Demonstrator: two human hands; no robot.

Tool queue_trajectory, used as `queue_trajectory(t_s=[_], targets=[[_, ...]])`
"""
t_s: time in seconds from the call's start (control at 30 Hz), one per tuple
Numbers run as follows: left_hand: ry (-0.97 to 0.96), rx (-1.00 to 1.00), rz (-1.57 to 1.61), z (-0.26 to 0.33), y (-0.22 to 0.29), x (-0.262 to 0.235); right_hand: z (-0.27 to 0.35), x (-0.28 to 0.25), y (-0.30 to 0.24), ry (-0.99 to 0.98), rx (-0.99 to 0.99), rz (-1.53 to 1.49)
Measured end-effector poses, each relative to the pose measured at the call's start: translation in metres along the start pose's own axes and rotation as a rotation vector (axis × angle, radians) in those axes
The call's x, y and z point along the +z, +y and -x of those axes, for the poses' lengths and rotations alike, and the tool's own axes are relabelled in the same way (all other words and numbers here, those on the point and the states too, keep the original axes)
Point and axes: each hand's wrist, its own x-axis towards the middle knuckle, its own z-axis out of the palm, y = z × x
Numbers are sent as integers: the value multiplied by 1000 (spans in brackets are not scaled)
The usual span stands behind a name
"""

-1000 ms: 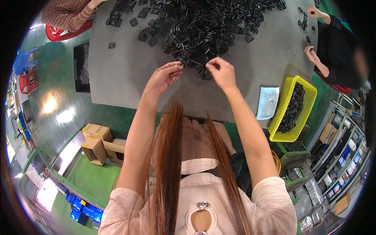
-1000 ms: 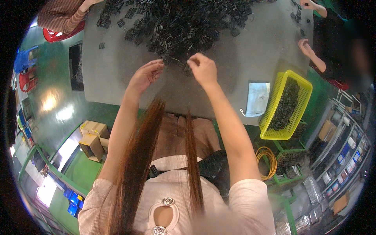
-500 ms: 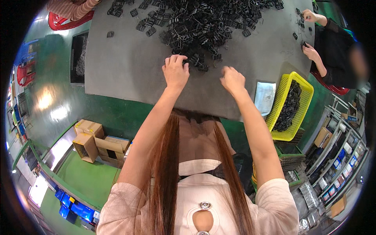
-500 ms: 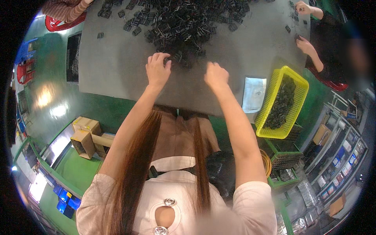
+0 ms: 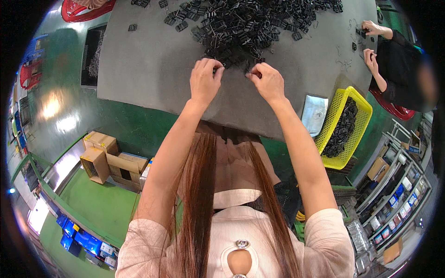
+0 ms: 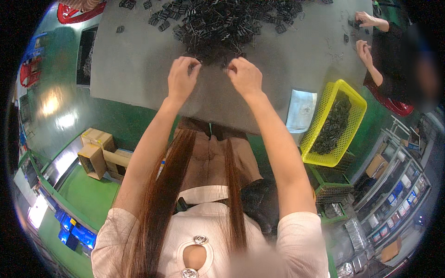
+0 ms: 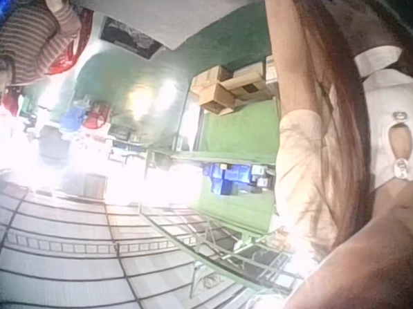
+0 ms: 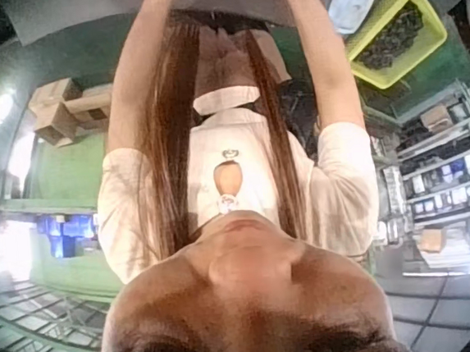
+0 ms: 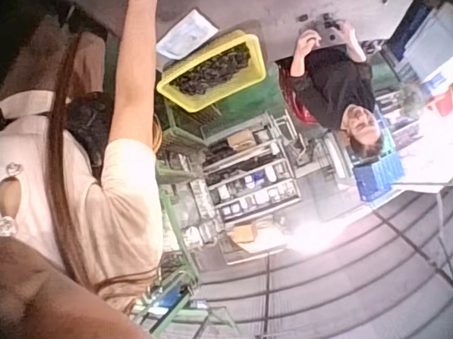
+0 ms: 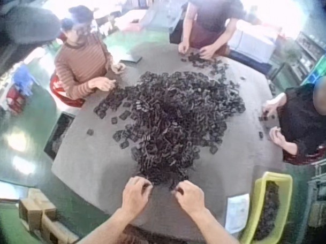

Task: The person repeatedly picks small black plastic clips and metal hooks from a large pile on a table, joins them by hand, and places the assembled units into a yellow basket. The person occasionally sweeps loose hooks aside to access more clips.

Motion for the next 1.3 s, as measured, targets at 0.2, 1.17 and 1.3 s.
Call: queue_trajectory(t_s=[0.2,1.17,1.3], targets=[[151,-239,369,-16,7,-4,7,-13,12,202,-10,-301],[207,-80,209,-29,9,-1,2,-32,42,240,68,-285],[130,-283,392,-31,6,2,2,-33,39,196,187,-695]])
